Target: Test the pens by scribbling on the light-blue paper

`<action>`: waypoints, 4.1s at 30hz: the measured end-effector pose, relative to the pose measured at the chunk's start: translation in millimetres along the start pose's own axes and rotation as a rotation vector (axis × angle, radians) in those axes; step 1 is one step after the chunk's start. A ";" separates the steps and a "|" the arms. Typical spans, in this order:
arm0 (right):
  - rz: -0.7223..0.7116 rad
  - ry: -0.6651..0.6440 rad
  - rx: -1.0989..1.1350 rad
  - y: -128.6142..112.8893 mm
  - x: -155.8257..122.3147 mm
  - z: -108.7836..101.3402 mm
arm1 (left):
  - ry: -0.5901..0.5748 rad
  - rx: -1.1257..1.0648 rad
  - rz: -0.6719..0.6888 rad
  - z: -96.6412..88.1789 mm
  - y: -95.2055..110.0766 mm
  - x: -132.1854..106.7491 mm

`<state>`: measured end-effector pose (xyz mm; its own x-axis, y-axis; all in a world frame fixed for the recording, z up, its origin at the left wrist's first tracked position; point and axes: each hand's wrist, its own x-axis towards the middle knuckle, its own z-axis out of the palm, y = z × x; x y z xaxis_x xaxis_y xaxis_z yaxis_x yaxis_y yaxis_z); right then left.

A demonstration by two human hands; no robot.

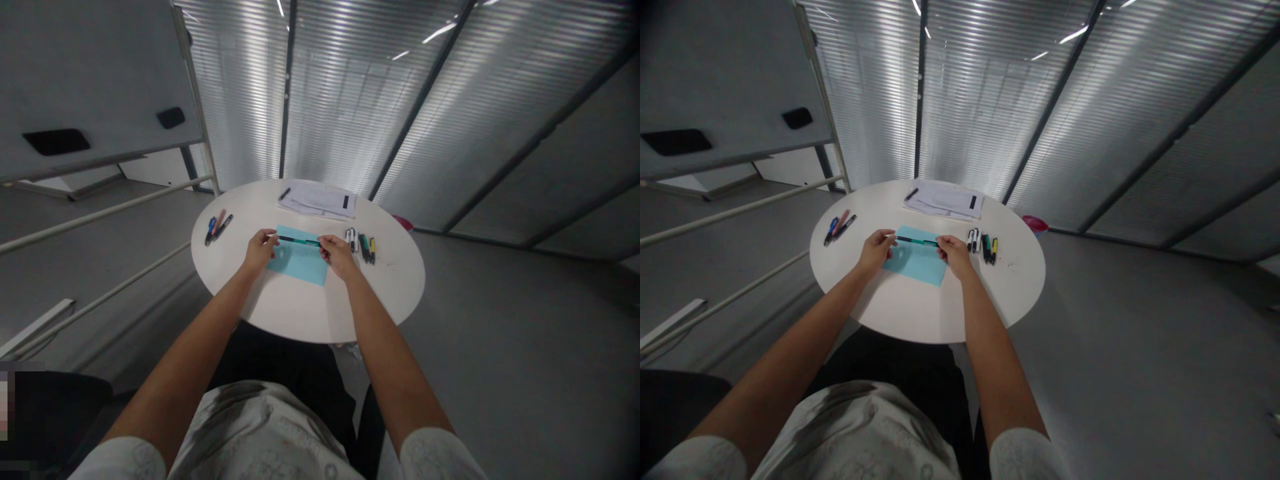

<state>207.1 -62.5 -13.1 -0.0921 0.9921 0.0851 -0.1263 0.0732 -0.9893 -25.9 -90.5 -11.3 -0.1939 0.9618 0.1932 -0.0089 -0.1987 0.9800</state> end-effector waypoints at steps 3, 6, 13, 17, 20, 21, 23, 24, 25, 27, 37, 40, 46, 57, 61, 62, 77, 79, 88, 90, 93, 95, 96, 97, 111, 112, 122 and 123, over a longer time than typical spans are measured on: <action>0.002 -0.006 -0.009 -0.3 -0.5 -0.4 | 0.006 0.020 -0.002 -0.2 0.3 0.0; 0.002 -0.003 0.005 -0.6 -0.4 -0.5 | 0.000 0.033 -0.008 0.0 2.1 -1.0; -0.002 -0.005 0.038 -3.6 -1.6 1.0 | -0.014 0.061 -0.005 0.1 6.1 -3.0; 0.003 -0.013 0.042 -5.1 -2.9 0.6 | -0.020 0.069 -0.017 -0.3 5.9 -2.8; -0.016 -0.032 0.030 -4.6 -3.2 -0.6 | -0.030 0.062 -0.020 -0.6 4.6 -1.9; -0.023 -0.036 0.022 -4.1 -3.1 -1.0 | -0.036 0.052 -0.017 -0.6 4.2 -1.6; -0.030 -0.039 0.008 -2.7 -2.4 -1.5 | -0.045 0.031 -0.010 -0.7 3.7 -1.4; -0.029 -0.039 0.007 -1.9 -1.9 -1.6 | -0.049 0.025 -0.008 -0.8 3.7 -1.5; -0.025 -0.038 0.008 -1.2 -1.3 -1.6 | -0.051 0.024 -0.005 -0.8 3.8 -1.7; -0.015 -0.035 0.008 0.1 0.0 -1.5 | -0.058 0.024 0.006 -0.7 4.2 -2.3; 0.011 -0.049 -0.046 -0.3 -0.1 -1.4 | -0.072 0.004 0.019 -0.4 1.5 -1.2; -0.003 -0.058 -0.078 -0.5 -1.2 -1.4 | -0.079 -0.010 0.007 -0.8 1.9 -1.2; -0.027 -0.044 -0.076 -0.2 -0.9 -0.1 | -0.076 -0.016 -0.001 -1.2 0.5 0.0; -0.059 -0.104 -0.153 2.6 0.5 -2.2 | -0.052 0.029 -0.015 -0.9 0.1 -0.3; -0.064 -0.123 -0.147 2.6 0.0 -4.1 | -0.052 0.043 -0.029 -1.4 2.3 -1.6; -0.063 -0.134 -0.144 2.1 -0.3 -4.7 | -0.054 0.049 -0.036 -1.5 2.7 -2.0; -0.153 -0.077 -0.101 0.8 0.6 1.7 | -0.100 0.050 -0.029 -5.7 1.6 -2.1; -0.104 -0.089 0.004 -2.3 -1.4 4.5 | -0.103 0.020 0.000 -5.1 1.5 -1.9; 0.146 -0.174 0.038 -10.3 -8.4 5.4 | -0.094 -0.029 -0.001 -4.0 3.7 -2.3; 0.154 -0.185 0.002 -10.0 -8.5 5.5 | -0.088 -0.028 -0.006 -4.2 3.9 -2.3; 0.144 -0.161 -0.017 -9.9 -8.7 5.9 | -0.097 -0.010 -0.013 -4.5 4.7 -2.9; 0.138 -0.157 -0.006 -10.3 -9.0 5.7 | -0.099 0.001 -0.022 -4.6 5.4 -3.7; 0.135 -0.163 0.001 -10.6 -9.1 5.5 | -0.098 0.003 -0.027 -4.7 5.6 -4.0; 0.132 -0.172 0.007 -10.7 -9.2 5.1 | -0.095 0.003 -0.031 -4.7 5.7 -4.3; 0.118 -0.221 -0.015 -5.3 -5.9 2.9 | -0.097 0.029 -0.013 -3.6 6.0 -4.5; 0.115 -0.223 -0.019 -5.5 -6.1 2.7 | -0.097 0.036 -0.012 -3.6 5.7 -4.4; 0.076 -0.273 -0.015 -5.2 -6.8 1.4 | -0.104 0.045 -0.003 -6.8 -4.2 0.3; 0.072 -0.271 -0.015 -5.0 -6.7 1.4 | -0.098 0.044 -0.005 -7.0 -5.2 0.8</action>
<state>206.9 -69.6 -8.6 -0.3610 0.9317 0.0407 -0.0950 0.0067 -0.9955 -32.8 -90.1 -16.6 -0.0975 0.9769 0.1900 0.0342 -0.1875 0.9817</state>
